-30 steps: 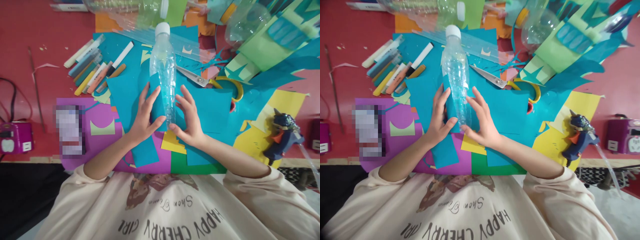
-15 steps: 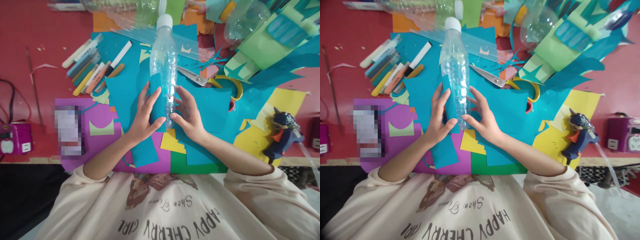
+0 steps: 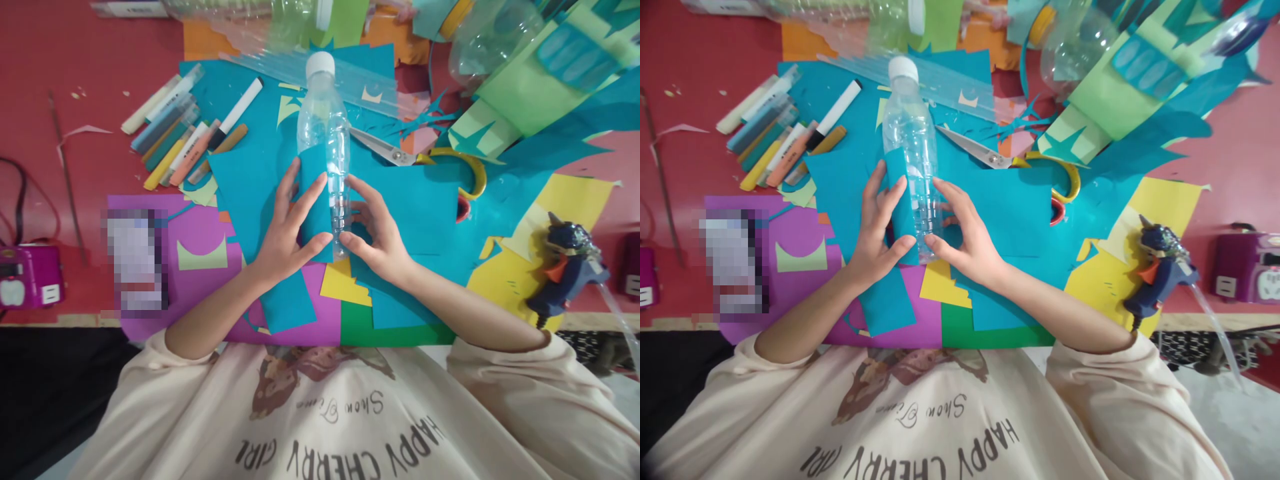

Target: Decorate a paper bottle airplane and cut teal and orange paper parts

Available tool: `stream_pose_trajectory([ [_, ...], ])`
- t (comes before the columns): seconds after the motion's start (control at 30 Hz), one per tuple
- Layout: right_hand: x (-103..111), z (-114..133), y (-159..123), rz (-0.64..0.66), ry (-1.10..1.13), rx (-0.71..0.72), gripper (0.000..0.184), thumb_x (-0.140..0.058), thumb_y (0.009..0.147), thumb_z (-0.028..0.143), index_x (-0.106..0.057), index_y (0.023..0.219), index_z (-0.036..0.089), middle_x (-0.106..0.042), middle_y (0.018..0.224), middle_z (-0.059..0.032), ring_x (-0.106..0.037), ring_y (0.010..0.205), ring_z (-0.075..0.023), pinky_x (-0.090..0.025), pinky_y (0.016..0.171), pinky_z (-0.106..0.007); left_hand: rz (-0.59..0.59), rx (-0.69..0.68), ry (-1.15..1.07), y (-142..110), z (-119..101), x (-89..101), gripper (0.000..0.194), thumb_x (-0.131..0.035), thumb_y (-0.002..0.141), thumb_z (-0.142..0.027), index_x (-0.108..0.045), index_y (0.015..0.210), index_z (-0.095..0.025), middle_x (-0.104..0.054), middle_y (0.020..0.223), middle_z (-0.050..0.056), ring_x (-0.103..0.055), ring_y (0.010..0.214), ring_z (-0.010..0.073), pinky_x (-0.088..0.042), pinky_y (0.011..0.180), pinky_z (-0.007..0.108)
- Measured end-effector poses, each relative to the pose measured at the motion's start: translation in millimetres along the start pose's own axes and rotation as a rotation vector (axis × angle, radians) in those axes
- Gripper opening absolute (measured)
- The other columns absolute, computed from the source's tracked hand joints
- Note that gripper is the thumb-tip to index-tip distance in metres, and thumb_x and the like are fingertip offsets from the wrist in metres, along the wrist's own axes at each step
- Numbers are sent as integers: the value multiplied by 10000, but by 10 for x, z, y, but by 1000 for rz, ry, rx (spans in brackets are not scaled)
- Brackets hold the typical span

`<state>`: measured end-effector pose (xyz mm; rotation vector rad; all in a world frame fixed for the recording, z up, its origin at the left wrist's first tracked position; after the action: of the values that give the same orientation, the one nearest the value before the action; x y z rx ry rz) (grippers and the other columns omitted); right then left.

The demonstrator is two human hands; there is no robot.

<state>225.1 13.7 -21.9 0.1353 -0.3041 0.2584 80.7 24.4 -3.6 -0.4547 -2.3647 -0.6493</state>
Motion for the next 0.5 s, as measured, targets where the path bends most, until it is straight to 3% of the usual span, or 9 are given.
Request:
stream_pose_trajectory([
  [0.17, 14, 10, -7, -12, -18, 17, 768, -529, 857, 674, -320, 1502, 313, -422, 1506, -106, -599, 1172, -263, -583, 856, -411, 11, 3, -17, 13, -11, -9, 721, -375, 914, -721, -165, 1551, -458, -93, 1687, -48, -178, 1542, 342, -267, 1253, 515],
  [0.3, 10, 36, -15, -19, 5, 29, 733, -552, 861, 649, -351, 1473, 299, -422, 1483, -114, -601, 1154, -256, -584, 823, -390, 34, 9, -81, 23, -62, -7, 722, -426, 922, -684, -210, 1556, -414, -114, 1688, -7, -152, 1544, 366, -203, 1253, 527],
  [0.5, -27, 12, -42, -21, -2, 19, 739, -542, 869, 657, -325, 1487, 313, -408, 1486, -114, -590, 1169, -253, -593, 831, -382, 45, 106, -196, 5, -27, -22, 686, -475, 917, -656, -300, 1529, -401, -99, 1685, -43, -53, 1559, 352, -80, 1275, 514],
])
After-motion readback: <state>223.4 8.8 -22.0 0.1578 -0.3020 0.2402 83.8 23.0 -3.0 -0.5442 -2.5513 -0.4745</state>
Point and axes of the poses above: each hand's wrist, its own y-axis towards the middle knuckle, its own x-axis out of the back of the hand, z = x × y, the point moved 8 cm from there along y, towards the middle knuckle
